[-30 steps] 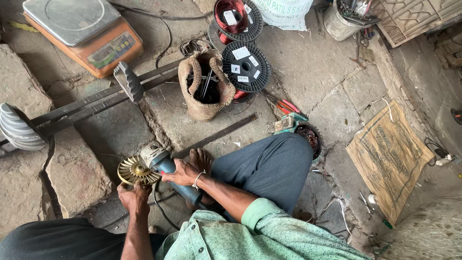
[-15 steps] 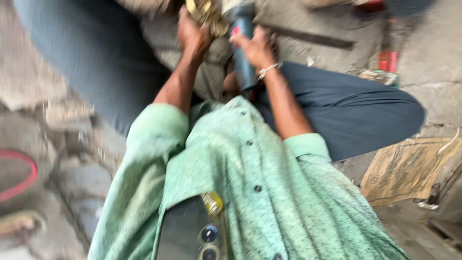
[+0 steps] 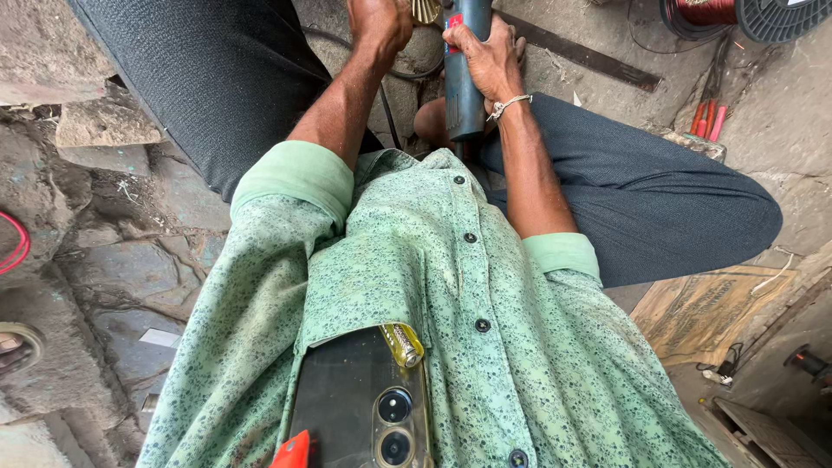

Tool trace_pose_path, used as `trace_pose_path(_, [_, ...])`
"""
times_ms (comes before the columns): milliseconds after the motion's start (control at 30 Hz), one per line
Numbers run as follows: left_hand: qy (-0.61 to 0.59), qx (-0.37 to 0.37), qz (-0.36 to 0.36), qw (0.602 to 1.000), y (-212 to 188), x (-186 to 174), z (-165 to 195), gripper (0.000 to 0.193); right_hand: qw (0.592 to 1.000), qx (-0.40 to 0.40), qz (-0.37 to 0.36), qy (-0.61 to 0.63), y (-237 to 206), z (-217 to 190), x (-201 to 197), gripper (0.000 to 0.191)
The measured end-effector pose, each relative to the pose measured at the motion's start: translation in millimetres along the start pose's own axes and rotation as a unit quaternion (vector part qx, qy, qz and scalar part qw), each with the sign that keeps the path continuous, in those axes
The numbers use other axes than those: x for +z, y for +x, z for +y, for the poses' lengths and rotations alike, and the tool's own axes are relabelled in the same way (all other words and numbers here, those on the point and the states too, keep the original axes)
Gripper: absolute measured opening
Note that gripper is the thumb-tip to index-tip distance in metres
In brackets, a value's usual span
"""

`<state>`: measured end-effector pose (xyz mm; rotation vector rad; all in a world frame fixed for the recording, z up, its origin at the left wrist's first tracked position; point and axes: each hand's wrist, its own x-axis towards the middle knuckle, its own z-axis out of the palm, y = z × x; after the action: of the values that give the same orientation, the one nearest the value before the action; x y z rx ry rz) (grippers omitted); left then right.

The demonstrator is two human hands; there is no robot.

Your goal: The person sits on the floor and uses an angle grinder to grind the edges of several metal parts. They hold each part with one hand and operate the grinder with the other, moving the tool along the edges to smooth or shape them.

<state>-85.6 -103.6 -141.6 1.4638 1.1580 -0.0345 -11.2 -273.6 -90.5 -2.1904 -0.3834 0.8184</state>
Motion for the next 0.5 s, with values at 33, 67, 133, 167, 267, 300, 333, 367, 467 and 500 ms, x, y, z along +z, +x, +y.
trace_pose_path(33, [0.007,0.003,-0.002,1.0,-1,-1,-1,0.013,1.0,0.0,-0.002,0.0,-1,0,0,0.043])
trace_pose_path(67, [0.014,0.007,-0.003,1.0,-2,-2,0,0.014,1.0,0.001,-0.004,-0.001,-1,0,0,0.044])
trace_pose_path(133, [0.028,0.013,-0.008,0.999,-5,-4,1,0.015,1.0,-0.001,-0.001,0.003,-2,-2,2,0.045])
trace_pose_path(167, [0.03,0.024,-0.003,0.999,-6,-5,1,0.016,1.0,-0.002,0.001,0.005,-2,-2,2,0.045])
trace_pose_path(267, [0.038,0.042,0.003,0.998,-9,-6,3,0.017,0.997,0.007,-0.023,0.073,-3,-2,4,0.048])
trace_pose_path(300, [0.042,0.04,0.0,0.998,-9,-6,2,0.017,0.997,0.006,-0.025,0.072,-3,-2,5,0.048])
trace_pose_path(333, [0.046,0.037,-0.005,0.998,-9,-6,1,0.017,0.997,0.005,-0.028,0.071,-4,-1,5,0.048])
trace_pose_path(367, [0.05,0.035,-0.009,0.998,-9,-7,-2,0.017,0.997,0.005,-0.031,0.07,-4,1,6,0.048])
trace_pose_path(467, [0.075,0.07,0.0,0.995,-4,-5,-12,0.014,0.997,0.022,-0.032,0.059,-4,5,8,0.049])
trace_pose_path(500, [0.094,0.116,0.016,0.989,-1,-5,-15,0.013,0.999,0.016,-0.025,0.043,-4,6,8,0.049])
